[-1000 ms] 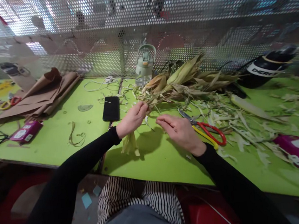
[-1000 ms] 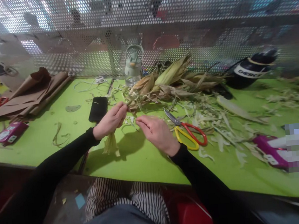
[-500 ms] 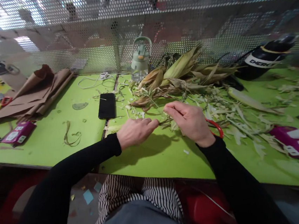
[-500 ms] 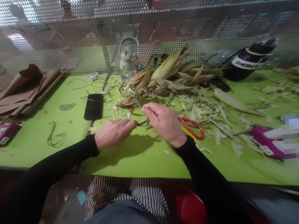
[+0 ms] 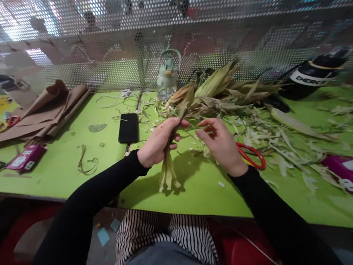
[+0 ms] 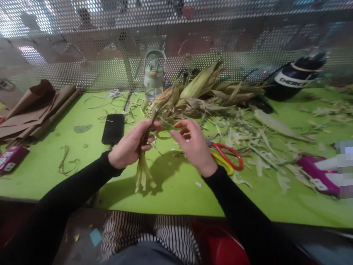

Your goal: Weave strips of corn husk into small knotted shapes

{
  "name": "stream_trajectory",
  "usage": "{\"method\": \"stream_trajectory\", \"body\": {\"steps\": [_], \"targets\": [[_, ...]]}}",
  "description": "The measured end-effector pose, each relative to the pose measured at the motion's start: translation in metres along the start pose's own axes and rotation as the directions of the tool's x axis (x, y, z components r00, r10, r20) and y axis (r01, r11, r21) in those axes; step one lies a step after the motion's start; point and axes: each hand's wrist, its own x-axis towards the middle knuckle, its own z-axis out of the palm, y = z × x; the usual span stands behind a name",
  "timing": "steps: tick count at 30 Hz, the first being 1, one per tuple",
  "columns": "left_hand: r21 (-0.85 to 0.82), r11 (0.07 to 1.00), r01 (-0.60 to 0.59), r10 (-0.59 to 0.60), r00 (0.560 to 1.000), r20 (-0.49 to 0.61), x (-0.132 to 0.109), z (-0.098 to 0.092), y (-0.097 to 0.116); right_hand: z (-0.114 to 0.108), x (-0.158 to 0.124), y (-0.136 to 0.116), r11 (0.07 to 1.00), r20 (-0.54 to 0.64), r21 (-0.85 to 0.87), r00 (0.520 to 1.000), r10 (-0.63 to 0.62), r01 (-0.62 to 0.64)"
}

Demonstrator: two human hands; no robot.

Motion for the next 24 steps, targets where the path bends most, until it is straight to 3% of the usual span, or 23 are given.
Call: {"method": "stream_trajectory", "body": {"steps": [3,7,11,16,21,24], "targets": [[0.022,1.000,-0.003,0.005,0.999,-0.052,0.004,0.003,-0.003,0.013,-0.010,-0.013,0.998,0.036,0.002,0.998,-0.057,0.057],[0.124,0.992,-0.003,0.010,0.998,-0.056,0.004,0.004,-0.013,0.026,-0.012,-0.016,0.997,0.070,0.077,0.997,-0.022,0.017],[0.232,0.967,-0.108,0.128,0.989,-0.072,0.008,0.003,-0.023,0.025,-0.011,-0.010,0.977,0.085,0.198,0.995,0.058,-0.073],[0.236,0.967,-0.095,0.123,0.986,-0.108,0.011,0.001,-0.027,0.025,-0.011,-0.011,0.946,0.136,0.271,0.980,0.147,-0.179],[0.287,0.942,-0.173,0.205,0.975,-0.087,0.008,0.006,-0.029,0.031,-0.012,-0.008,0.936,0.104,0.324,0.989,0.109,-0.137],[0.247,0.958,-0.146,0.180,0.977,-0.118,0.008,0.007,-0.030,0.029,-0.012,-0.005,0.930,0.079,0.344,0.991,0.111,-0.131]]}}
